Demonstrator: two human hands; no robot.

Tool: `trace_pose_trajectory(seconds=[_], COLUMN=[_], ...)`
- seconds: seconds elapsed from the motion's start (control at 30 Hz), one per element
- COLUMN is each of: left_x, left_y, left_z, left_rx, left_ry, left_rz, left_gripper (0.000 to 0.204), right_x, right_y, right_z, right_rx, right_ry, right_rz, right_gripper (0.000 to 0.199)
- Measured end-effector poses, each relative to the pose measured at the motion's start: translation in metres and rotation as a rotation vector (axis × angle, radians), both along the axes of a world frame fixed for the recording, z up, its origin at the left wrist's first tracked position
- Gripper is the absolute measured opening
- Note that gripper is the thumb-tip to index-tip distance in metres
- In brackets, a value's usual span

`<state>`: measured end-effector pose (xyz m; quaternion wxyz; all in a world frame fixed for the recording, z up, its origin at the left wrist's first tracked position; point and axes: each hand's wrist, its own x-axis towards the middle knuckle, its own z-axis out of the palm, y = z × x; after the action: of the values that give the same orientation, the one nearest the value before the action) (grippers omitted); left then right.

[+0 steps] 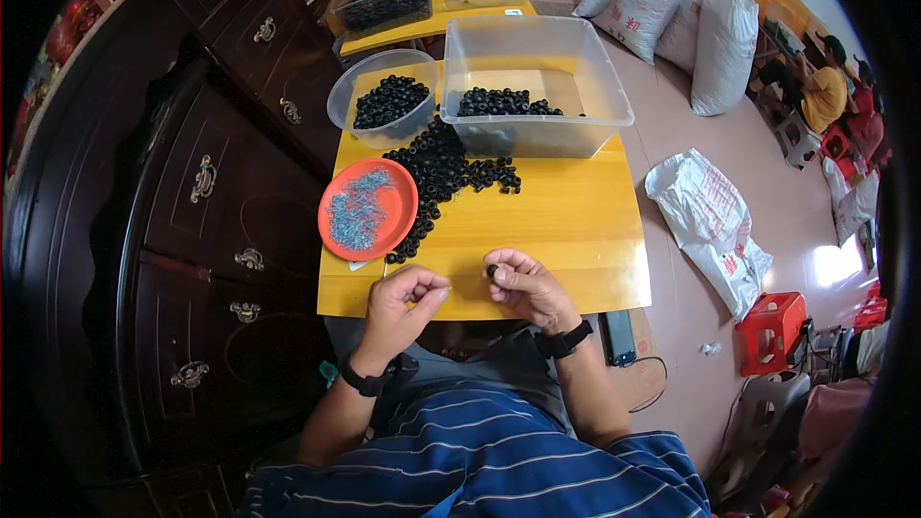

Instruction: Assembling small silver metal parts into black plastic housings.

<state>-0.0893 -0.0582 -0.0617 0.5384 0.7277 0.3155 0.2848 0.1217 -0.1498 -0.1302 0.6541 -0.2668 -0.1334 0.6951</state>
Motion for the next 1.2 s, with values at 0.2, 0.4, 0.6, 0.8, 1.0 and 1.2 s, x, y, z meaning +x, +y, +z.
trace_pose_trajectory(seconds=[0.2, 0.4, 0.6, 0.8, 1.0, 1.2], left_x=[0.039, 0.059, 0.067, 0.073, 0.079, 0.088], left_y=[0.005, 0.002, 0.002, 0.006, 0.013, 0.029], left_z=[0.009, 0.008, 0.011, 0.012, 0.003, 0.003], left_rx=[0.169, 0.247, 0.373, 0.365, -0.266, -0.444], left_ry=[0.040, -0.009, 0.110, 0.162, 0.027, 0.027], left_rz=[-0.008, -0.051, -0.084, -0.173, -0.334, -0.447], left_gripper=[0.009, 0.007, 0.009, 0.008, 0.014, 0.015], right_x=[0.002, 0.005, 0.004, 0.003, 0.005, 0.006], right_y=[0.002, 0.005, 0.006, 0.005, 0.002, 0.000], right_z=[-0.014, -0.015, -0.018, -0.022, -0.029, -0.029], right_rx=[0.073, 0.090, 0.123, 0.160, 0.213, 0.265], right_ry=[0.110, 0.209, 0.258, 0.260, 0.289, 0.325], right_rz=[0.036, 0.032, 0.025, 0.017, 0.049, 0.012], right_gripper=[0.019, 0.016, 0.013, 0.012, 0.016, 0.017])
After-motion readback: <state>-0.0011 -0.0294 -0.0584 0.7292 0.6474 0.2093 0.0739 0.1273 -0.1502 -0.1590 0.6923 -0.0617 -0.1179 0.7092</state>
